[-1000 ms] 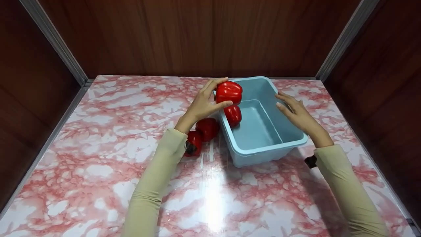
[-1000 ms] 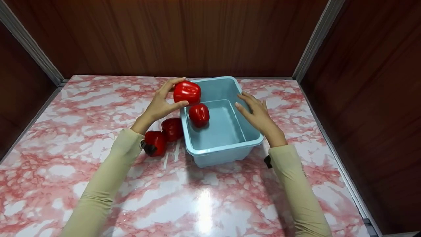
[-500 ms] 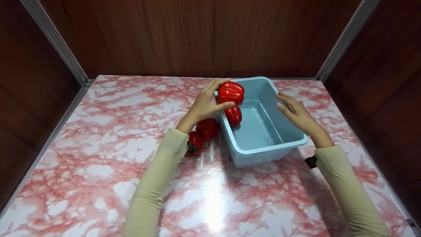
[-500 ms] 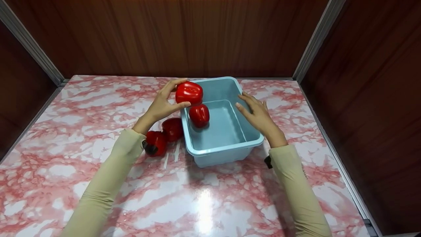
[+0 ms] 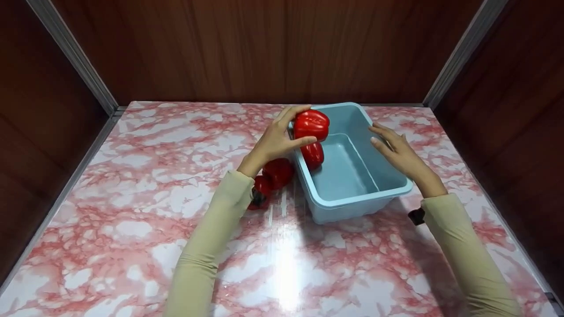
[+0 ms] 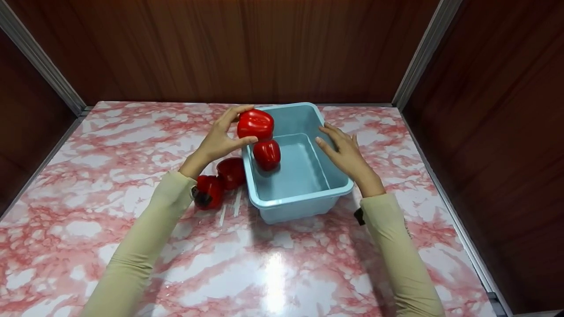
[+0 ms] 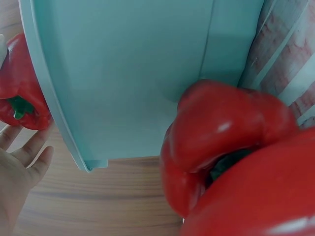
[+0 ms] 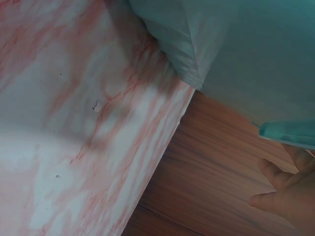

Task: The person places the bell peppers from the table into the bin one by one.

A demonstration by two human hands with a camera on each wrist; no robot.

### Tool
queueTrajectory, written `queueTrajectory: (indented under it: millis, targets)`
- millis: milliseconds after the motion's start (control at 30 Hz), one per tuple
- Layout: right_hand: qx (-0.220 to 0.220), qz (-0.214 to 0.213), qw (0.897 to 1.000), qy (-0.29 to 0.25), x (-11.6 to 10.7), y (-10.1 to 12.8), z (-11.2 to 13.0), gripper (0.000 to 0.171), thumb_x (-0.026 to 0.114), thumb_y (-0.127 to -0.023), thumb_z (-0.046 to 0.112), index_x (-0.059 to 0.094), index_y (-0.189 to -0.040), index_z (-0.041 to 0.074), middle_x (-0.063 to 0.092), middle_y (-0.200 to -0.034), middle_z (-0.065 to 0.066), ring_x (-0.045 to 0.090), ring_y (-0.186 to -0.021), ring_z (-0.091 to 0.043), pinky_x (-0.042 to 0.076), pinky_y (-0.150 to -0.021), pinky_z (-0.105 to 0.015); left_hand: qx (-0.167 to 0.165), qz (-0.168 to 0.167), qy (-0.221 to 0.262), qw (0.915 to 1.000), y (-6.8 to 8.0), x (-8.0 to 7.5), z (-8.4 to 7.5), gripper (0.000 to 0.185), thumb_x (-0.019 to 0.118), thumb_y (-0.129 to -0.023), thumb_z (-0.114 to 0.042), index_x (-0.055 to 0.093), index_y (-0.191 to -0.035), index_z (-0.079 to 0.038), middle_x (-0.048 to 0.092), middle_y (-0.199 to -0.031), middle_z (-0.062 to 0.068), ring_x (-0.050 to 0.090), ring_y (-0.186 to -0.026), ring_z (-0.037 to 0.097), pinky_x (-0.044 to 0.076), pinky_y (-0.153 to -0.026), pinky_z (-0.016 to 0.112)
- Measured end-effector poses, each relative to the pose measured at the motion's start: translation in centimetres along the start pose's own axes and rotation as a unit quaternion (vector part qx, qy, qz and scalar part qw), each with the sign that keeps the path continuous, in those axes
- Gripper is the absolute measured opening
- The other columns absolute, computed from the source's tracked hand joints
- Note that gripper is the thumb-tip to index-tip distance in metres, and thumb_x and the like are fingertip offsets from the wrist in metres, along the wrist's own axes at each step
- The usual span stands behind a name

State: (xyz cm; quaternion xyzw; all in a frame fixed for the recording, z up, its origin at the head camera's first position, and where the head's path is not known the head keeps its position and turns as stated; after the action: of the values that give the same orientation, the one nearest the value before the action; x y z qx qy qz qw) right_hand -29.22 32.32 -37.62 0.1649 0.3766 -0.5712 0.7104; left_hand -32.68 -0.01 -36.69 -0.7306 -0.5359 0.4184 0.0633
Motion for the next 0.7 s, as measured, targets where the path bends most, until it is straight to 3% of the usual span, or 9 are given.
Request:
queueTrajectory:
  millis: [167,400,700]
  targets:
    - [-0.003,-0.001,1.000,0.004,-0.04,0.05,-0.02,0.050,0.044,-0.097,0.039,0.038,-0.142,0.017,0.024,-0.152,-0.009,0.013,-0.141,-0.032,-0.016,-0.108,-0.055,0.000,0.004,0.000,1.0000,-0.10,0.14,-0.02,0.071,0.069,-0.074,-0.055,0.038,-0.136,-0.038,0.043,-0.133,-0.012,0.044,-0.116,0.002,0.045,-0.095,0.027]
    - [0.004,0.001,1.000,0.006,-0.04,0.06,-0.08,0.051,0.043,-0.097,0.040,0.038,-0.142,0.018,0.024,-0.152,-0.007,0.013,-0.142,-0.029,-0.015,-0.109,-0.053,0.001,0.007,0.010,0.9999,-0.28,0.37,-0.11,0.074,0.070,-0.074,-0.053,0.040,-0.137,-0.029,0.044,-0.133,-0.009,0.045,-0.115,0.005,0.046,-0.094,0.030]
    - [0.003,0.001,1.000,0.002,-0.05,0.01,-0.07,0.050,0.044,-0.097,0.040,0.038,-0.142,0.018,0.025,-0.152,-0.006,0.013,-0.142,-0.027,-0.015,-0.109,-0.053,-0.002,0.010,0.013,0.9999,-0.49,0.50,-0.22,0.073,0.069,-0.074,-0.055,0.040,-0.137,-0.031,0.043,-0.133,-0.010,0.045,-0.115,0.005,0.046,-0.094,0.028]
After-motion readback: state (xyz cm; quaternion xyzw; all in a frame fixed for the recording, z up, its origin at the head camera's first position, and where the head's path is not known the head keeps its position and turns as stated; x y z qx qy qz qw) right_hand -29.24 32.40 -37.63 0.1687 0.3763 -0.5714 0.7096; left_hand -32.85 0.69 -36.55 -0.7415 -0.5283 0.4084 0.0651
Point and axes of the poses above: each hand's wrist, its own y-axis away from the middle knuckle, its own x-axis out of the palm, z = x × y, the point moved 1 cm from there along -y, towards the middle knuckle
